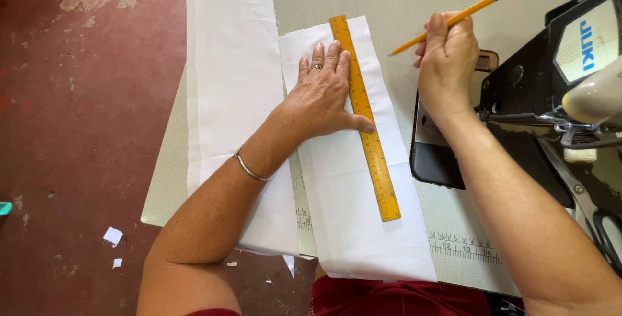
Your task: The person cuts a piece of white fabric with scissors and then uses a ruler and pencil to draw multiple measurement lines on fabric strips on a sewing table.
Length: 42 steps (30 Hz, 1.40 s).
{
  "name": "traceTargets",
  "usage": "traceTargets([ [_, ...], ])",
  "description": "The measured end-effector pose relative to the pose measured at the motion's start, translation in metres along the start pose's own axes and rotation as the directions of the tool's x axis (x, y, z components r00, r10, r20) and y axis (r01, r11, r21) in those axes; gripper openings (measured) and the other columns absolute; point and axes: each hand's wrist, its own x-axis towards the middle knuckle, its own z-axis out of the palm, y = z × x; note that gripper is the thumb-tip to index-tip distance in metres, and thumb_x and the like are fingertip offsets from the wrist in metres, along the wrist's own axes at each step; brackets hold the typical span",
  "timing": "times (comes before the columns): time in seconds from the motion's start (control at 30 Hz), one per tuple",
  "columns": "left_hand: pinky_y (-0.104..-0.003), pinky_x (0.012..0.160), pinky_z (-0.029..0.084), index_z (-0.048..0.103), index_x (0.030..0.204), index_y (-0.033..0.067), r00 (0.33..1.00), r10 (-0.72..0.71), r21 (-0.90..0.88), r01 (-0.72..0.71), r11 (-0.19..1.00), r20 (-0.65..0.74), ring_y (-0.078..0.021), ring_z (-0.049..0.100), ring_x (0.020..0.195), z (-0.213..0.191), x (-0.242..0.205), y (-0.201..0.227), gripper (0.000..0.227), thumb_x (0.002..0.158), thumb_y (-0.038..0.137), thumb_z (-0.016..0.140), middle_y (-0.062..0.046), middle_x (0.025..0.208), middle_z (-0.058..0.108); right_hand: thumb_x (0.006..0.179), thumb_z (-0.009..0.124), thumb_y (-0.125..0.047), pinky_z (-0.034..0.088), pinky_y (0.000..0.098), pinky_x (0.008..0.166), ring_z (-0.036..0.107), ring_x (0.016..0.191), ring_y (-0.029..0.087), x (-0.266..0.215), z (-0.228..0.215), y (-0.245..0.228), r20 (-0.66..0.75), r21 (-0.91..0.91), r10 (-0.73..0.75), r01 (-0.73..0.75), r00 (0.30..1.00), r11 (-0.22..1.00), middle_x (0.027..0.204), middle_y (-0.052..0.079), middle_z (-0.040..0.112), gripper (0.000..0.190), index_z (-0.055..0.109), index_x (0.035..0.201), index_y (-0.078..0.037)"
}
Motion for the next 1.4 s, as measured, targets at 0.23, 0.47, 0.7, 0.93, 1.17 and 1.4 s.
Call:
traceTargets([
  [0.23,-0.066,0.116,0.011,0.019,0.155,-0.0094,0.995,0.036,0.056,-0.031,0.998,-0.094,-0.0514,0.007,0.150,0.005,-0.002,-0.002,0.137,0.074,0.083,0.079,-0.034,0.162,0.013,0.112,0.050,-0.029,0.046,0.0243,0.037,0.054,0.042,0.012,-0.015,-0.005,0.016,0.012,0.083,0.296,-0.296,0.955,0.952,0.060,0.004,0.059,0.028,0.058,0.093,-0.010],
  [0.47,-0.069,0.112,0.017,0.036,0.152,-0.0111,0.977,0.070,0.101,-0.051,0.994,-0.203,-0.0535,0.020,0.148,0.011,-0.002,-0.005,0.136,0.069,0.090,0.075,-0.038,0.157,0.028,0.113,0.053,-0.021,0.048,0.0276,0.031,0.058,0.038,0.019,-0.040,-0.016,-0.005,0.191,0.072,0.327,-0.346,0.925,0.936,0.056,0.014,0.060,0.030,0.063,0.091,-0.004],
  [0.7,-0.070,0.111,0.018,0.038,0.151,-0.0108,0.976,0.073,0.115,-0.050,0.992,-0.203,-0.0540,0.021,0.147,0.010,-0.001,-0.005,0.135,0.070,0.090,0.075,-0.039,0.156,0.029,0.114,0.053,-0.021,0.048,0.0267,0.030,0.058,0.038,0.019,-0.033,-0.001,0.001,0.205,0.098,0.304,-0.328,0.931,0.940,0.055,0.014,0.059,0.031,0.063,0.091,-0.004],
  [0.93,-0.067,0.114,0.014,0.021,0.154,-0.0103,0.993,0.041,0.096,-0.030,0.995,-0.111,-0.0535,0.010,0.149,0.005,0.002,-0.002,0.138,0.074,0.087,0.077,-0.035,0.160,0.016,0.110,0.050,-0.023,0.045,0.0259,0.035,0.055,0.040,0.016,0.004,0.025,-0.013,0.161,0.075,0.287,-0.301,0.944,0.951,0.057,0.008,0.059,0.027,0.060,0.090,-0.009],
  [1.17,-0.064,0.119,0.006,0.001,0.158,-0.0097,1.000,0.010,0.067,-0.011,0.998,0.013,-0.0519,-0.006,0.152,0.002,0.003,-0.001,0.142,0.081,0.083,0.077,-0.030,0.167,-0.003,0.111,0.044,-0.029,0.050,0.0228,0.038,0.056,0.043,0.010,0.054,0.067,-0.006,0.072,0.138,0.239,-0.247,0.968,0.959,0.061,0.002,0.058,0.028,0.055,0.093,-0.010],
  [1.4,-0.064,0.119,0.006,0.002,0.158,-0.0094,1.000,0.019,0.083,-0.021,0.996,0.019,-0.0521,-0.005,0.152,0.002,0.001,-0.001,0.142,0.082,0.086,0.074,-0.032,0.166,-0.004,0.103,0.047,-0.035,0.056,0.0229,0.038,0.064,0.045,0.010,0.071,0.084,-0.005,-0.020,0.306,0.142,-0.129,0.990,0.943,0.066,0.003,0.071,0.029,0.059,0.090,-0.011],
])
